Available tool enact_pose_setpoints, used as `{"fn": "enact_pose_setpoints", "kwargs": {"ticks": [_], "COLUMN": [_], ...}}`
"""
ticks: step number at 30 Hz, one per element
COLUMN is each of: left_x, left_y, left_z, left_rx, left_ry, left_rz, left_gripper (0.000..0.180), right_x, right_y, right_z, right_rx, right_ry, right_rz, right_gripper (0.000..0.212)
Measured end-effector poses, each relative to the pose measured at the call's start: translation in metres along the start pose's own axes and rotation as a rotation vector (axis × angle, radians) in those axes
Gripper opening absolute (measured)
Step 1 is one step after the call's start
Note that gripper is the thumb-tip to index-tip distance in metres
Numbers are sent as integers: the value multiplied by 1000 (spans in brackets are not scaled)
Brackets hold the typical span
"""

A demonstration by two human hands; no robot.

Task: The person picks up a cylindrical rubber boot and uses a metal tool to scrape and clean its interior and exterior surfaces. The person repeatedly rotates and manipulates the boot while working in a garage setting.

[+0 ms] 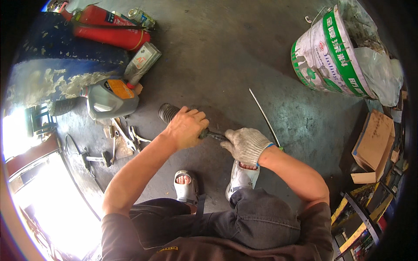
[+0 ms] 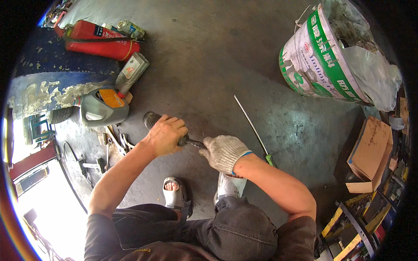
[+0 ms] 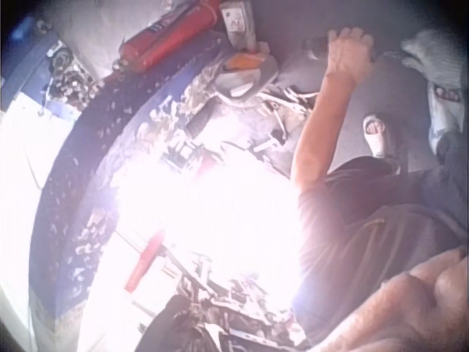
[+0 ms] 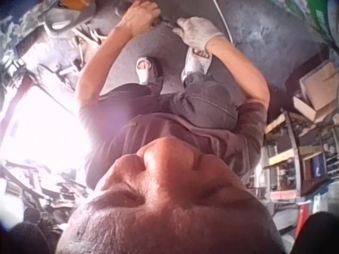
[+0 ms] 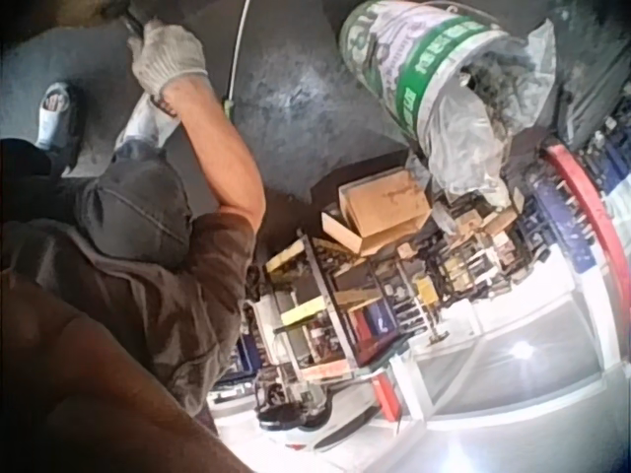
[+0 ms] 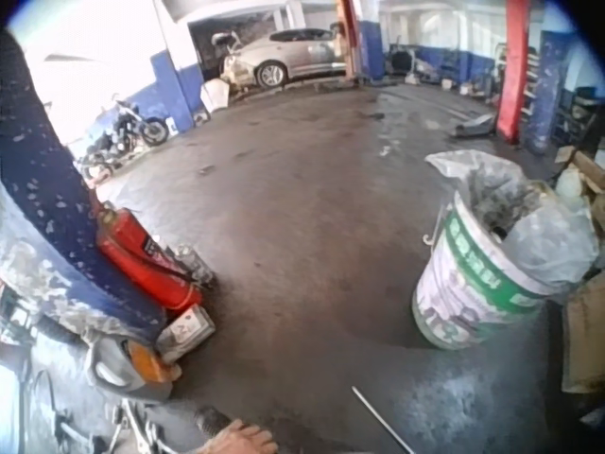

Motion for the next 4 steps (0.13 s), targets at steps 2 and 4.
{"fn": "enact_pose_setpoints", "kwargs": {"ticks": [2,4], "left_x": [4,4], "left_y": [2,5], "left_z": [-1,2], "left_rx": [-2,-7], "left_ry": [-7,8], "left_rz": [19,82], "left_gripper": [41,40], "right_x": [-1,-4], "right_y": [1,-3], "right_z": [-1,-3], "right_rx": [19,20], "right_ry": [22,40], "right_rz": [13,16], "right_gripper": [41,41]}}
Point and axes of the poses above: each hand's wrist, its own z-axis away from the middle knuckle, its own y-axis out of the back of the hand, x = y × z, the point moved 10 cm from there along -z, towards the middle knuckle, and after that the axes turned 6 degrees about z, right-handed, at the moved point
